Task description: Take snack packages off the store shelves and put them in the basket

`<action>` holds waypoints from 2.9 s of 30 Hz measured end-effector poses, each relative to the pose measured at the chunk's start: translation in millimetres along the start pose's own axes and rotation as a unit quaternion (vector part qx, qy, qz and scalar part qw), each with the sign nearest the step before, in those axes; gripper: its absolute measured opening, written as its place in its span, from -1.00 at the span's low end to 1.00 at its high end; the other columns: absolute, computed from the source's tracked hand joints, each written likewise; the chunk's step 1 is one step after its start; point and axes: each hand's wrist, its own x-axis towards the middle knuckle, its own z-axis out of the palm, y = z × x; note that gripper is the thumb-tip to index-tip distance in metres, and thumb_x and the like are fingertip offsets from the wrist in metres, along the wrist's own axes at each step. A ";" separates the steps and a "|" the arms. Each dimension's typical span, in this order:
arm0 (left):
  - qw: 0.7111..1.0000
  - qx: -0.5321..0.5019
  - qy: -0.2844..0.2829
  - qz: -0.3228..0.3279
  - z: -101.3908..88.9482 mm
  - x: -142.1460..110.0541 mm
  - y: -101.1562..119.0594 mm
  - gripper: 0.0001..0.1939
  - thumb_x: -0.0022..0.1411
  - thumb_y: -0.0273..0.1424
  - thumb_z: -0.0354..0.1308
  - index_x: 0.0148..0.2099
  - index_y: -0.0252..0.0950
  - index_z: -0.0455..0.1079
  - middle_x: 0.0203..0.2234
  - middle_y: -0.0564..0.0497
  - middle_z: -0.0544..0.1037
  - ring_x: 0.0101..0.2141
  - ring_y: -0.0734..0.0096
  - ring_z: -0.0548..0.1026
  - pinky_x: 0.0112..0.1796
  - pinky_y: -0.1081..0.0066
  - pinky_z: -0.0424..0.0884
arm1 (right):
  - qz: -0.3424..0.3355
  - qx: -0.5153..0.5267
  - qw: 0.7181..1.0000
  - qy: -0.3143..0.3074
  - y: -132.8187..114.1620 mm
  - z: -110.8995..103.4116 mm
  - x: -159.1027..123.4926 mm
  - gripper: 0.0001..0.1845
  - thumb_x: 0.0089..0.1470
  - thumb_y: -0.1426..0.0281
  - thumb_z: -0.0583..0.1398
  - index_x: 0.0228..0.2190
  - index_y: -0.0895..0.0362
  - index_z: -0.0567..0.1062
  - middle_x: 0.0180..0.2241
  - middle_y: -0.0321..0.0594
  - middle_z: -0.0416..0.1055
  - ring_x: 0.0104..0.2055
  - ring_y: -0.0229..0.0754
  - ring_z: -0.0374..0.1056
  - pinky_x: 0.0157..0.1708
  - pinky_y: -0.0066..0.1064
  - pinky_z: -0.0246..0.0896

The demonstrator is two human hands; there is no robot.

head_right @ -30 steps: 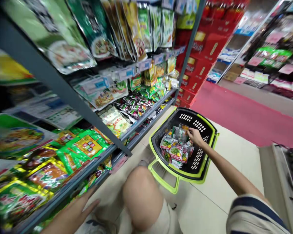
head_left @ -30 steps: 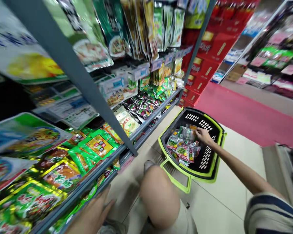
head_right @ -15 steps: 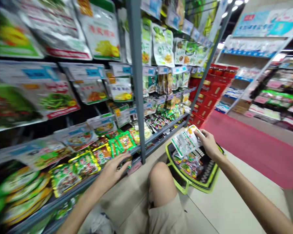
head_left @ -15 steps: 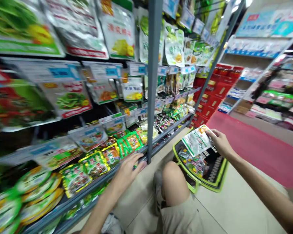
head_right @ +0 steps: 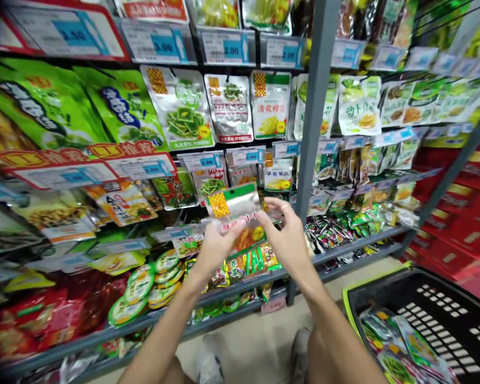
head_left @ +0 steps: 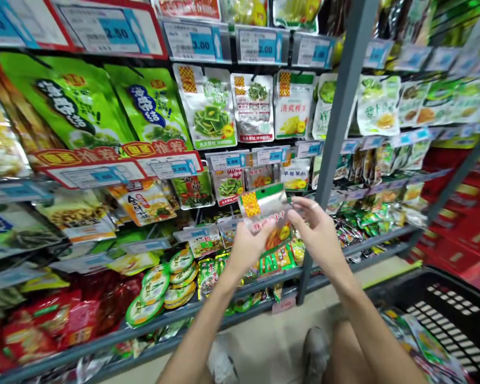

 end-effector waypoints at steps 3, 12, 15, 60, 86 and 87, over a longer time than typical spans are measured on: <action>0.998 -0.065 -0.008 0.010 -20.1 41.2 11.1 -0.52 0.25 -0.11 0.47 0.08 -0.33 0.63 -0.01 -0.19 0.71 -0.05 0.15 0.70 0.06 0.21 0.60 | -0.007 0.040 0.998 -0.049 9.5 10.7 44.1 -0.57 0.23 0.03 0.38 -0.10 0.11 0.63 -0.16 -0.11 0.62 -0.16 -0.10 0.53 -0.08 -0.21 0.49; 0.987 -0.071 0.139 0.042 -9.7 87.3 -60.2 -0.54 0.26 -0.05 0.45 -0.03 -0.32 0.58 -0.16 -0.12 0.70 -0.28 0.41 0.62 -0.18 0.40 0.55 | 0.021 0.050 0.994 -0.094 63.8 6.6 102.9 -0.62 0.14 0.05 0.43 -0.27 0.12 0.63 -0.34 -0.20 0.58 -0.31 -0.16 0.47 -0.18 -0.23 0.44; 0.985 -0.111 0.118 0.058 -12.1 95.4 -52.9 -0.61 0.33 -0.06 0.39 -0.02 -0.26 0.56 -0.13 -0.11 0.69 -0.23 0.39 0.65 -0.16 0.38 0.58 | 0.011 0.059 0.996 -0.062 67.7 0.7 113.1 -0.60 0.12 0.02 0.44 -0.24 0.09 0.62 -0.29 -0.20 0.59 -0.26 -0.15 0.47 -0.14 -0.23 0.44; 0.912 0.226 0.104 0.325 -22.5 126.6 -44.9 -0.48 0.45 -0.18 0.29 0.39 -0.04 0.42 0.14 -0.10 0.49 0.19 0.16 0.47 0.28 0.10 0.41 | -0.276 -0.131 0.944 0.121 90.5 36.8 127.9 -0.43 0.44 0.24 0.14 0.41 -0.12 0.36 0.22 -0.05 0.34 0.30 0.16 0.35 0.25 0.16 0.43; 0.910 0.242 0.137 0.306 -20.2 134.3 -50.5 -0.44 0.47 -0.05 0.22 0.40 -0.11 0.42 0.18 -0.14 0.43 0.25 0.11 0.42 0.35 0.07 0.35 | -0.254 -0.197 0.941 0.107 89.7 46.1 134.1 -0.41 0.52 0.22 0.05 0.48 -0.12 0.22 0.27 0.01 0.23 0.31 0.19 0.29 0.26 0.18 0.42; 0.912 0.245 0.136 0.299 -20.5 135.1 -50.7 -0.44 0.47 -0.04 0.21 0.39 -0.12 0.43 0.17 -0.14 0.43 0.23 0.13 0.43 0.34 0.08 0.35 | -0.244 -0.198 0.944 0.100 88.9 46.6 134.9 -0.43 0.52 0.21 0.05 0.47 -0.10 0.25 0.26 0.02 0.24 0.31 0.18 0.29 0.25 0.18 0.42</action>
